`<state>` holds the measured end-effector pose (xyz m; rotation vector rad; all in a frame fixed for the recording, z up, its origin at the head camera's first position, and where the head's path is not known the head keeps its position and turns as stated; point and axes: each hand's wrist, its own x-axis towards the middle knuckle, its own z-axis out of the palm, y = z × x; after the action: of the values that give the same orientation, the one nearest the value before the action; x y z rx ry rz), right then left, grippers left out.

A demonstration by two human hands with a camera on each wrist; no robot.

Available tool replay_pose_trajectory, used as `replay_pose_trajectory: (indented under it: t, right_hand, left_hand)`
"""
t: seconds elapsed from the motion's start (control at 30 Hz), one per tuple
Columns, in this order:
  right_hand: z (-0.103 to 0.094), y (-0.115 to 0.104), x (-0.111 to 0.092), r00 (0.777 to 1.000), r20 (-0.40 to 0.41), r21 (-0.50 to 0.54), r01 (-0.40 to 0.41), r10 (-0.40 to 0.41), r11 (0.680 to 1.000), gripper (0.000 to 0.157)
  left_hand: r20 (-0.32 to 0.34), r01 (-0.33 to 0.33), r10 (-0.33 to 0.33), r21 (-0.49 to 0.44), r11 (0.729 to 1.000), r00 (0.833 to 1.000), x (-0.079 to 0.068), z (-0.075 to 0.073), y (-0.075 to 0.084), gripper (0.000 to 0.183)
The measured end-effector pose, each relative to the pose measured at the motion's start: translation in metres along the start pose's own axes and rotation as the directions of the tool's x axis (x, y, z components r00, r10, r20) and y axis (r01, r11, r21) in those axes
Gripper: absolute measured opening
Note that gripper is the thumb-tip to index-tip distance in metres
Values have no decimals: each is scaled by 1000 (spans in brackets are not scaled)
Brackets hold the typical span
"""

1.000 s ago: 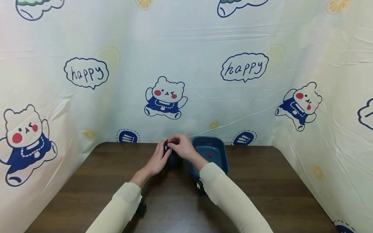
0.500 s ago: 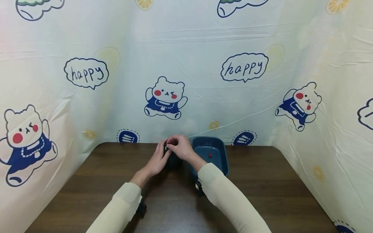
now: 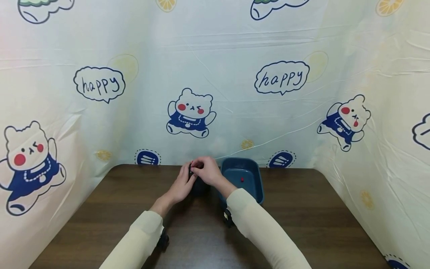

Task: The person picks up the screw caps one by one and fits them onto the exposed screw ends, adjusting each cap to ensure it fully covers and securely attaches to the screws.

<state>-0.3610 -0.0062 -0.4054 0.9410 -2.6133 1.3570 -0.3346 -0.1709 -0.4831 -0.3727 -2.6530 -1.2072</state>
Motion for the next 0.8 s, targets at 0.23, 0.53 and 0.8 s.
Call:
replay_pose_trajectory:
  t: [0.23,0.53,0.8]
  right_hand:
    - [2,1,0,1000,-2,-16,9,-10,1000,9]
    - [3,-1,1,1000,20,-28,9,-9,1000,11]
    - [-10,1,-3,999,31,2,13,-13,1000,18]
  left_hand:
    - [21,5,-5,-8,1000,1000,4,1,-8,74]
    - [26,25,-25,0,1000,999,2,-1,-7,75]
    - [24,36,-36,1,999,999,2,0,-3,77]
